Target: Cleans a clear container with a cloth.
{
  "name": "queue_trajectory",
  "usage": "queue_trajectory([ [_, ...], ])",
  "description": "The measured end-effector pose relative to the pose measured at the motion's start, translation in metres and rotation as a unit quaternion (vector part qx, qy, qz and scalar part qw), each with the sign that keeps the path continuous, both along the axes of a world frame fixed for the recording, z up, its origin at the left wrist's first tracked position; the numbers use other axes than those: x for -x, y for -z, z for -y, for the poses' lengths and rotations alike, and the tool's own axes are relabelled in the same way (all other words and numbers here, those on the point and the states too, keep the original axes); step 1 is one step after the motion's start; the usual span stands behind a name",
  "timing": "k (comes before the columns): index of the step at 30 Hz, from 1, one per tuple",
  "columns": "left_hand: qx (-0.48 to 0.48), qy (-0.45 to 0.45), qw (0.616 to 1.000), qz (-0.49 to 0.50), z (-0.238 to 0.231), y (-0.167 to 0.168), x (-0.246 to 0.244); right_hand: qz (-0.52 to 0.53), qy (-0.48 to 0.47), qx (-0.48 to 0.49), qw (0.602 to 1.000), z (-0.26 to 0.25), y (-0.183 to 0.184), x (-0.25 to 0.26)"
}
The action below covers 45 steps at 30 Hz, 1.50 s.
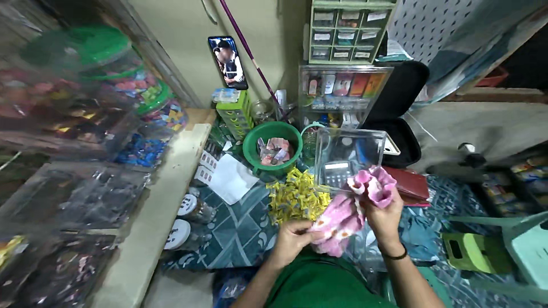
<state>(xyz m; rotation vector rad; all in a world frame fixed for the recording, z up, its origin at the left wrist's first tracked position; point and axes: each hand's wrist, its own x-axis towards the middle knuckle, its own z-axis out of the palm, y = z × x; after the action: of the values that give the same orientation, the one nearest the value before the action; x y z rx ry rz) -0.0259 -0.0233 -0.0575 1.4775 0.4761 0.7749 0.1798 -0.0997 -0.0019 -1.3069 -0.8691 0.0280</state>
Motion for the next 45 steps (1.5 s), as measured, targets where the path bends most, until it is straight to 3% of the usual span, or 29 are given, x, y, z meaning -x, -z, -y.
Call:
queue_trajectory([
  [2, -0.070, -0.072, 0.994, -0.046, -0.011, 0.001, 0.017, 0.147, 0.029, 0.012, 0.989, 0.003, 0.003, -0.009],
  [4, -0.056, -0.083, 0.995, -0.005, -0.023, -0.009, 0.025, 0.264, 0.039, 0.042, 0.963, 0.007, -0.005, -0.009],
  [7, 0.175, 0.009, 0.971, 0.165, -0.028, -0.053, 0.007, 0.361, -0.059, 0.063, 0.928, 0.011, -0.004, 0.016],
  [9, 0.250, 0.042, 0.944, 0.211, -0.028, -0.071, -0.010, 0.390, -0.178, 0.080, 0.900, 0.009, 0.003, 0.040],
  [11, 0.268, 0.082, 0.936, 0.213, -0.025, -0.072, -0.020, 0.393, -0.277, 0.099, 0.871, 0.002, 0.004, 0.052],
  [14, 0.263, 0.111, 0.939, 0.193, -0.015, -0.070, -0.023, 0.402, -0.300, 0.099, 0.859, -0.011, -0.006, 0.046],
  [18, 0.312, 0.113, 0.928, 0.169, -0.004, -0.079, -0.016, 0.455, -0.216, 0.068, 0.861, -0.027, -0.018, 0.024],
  [21, 0.316, 0.169, 0.912, 0.199, -0.005, -0.074, -0.010, 0.462, -0.089, 0.110, 0.876, -0.034, -0.027, 0.005],
  [24, 0.314, 0.166, 0.911, 0.208, -0.008, -0.073, -0.008, 0.487, -0.051, 0.133, 0.862, -0.034, -0.026, 0.010],
  [30, 0.307, 0.087, 0.933, 0.169, -0.010, -0.083, -0.009, 0.468, -0.190, 0.043, 0.862, -0.015, -0.009, 0.065],
  [36, 0.342, 0.053, 0.917, 0.199, -0.016, -0.081, -0.016, 0.473, -0.266, 0.056, 0.838, -0.001, 0.004, 0.050],
  [39, 0.286, 0.144, 0.925, 0.206, -0.036, -0.075, -0.012, 0.467, -0.295, 0.077, 0.830, 0.015, 0.013, 0.042],
  [42, 0.289, 0.140, 0.921, 0.221, -0.045, -0.074, -0.008, 0.443, -0.299, 0.080, 0.841, 0.020, 0.025, 0.026],
  [45, 0.295, 0.151, 0.913, 0.236, -0.044, -0.073, -0.007, 0.358, -0.244, 0.051, 0.900, 0.013, 0.012, 0.016],
])
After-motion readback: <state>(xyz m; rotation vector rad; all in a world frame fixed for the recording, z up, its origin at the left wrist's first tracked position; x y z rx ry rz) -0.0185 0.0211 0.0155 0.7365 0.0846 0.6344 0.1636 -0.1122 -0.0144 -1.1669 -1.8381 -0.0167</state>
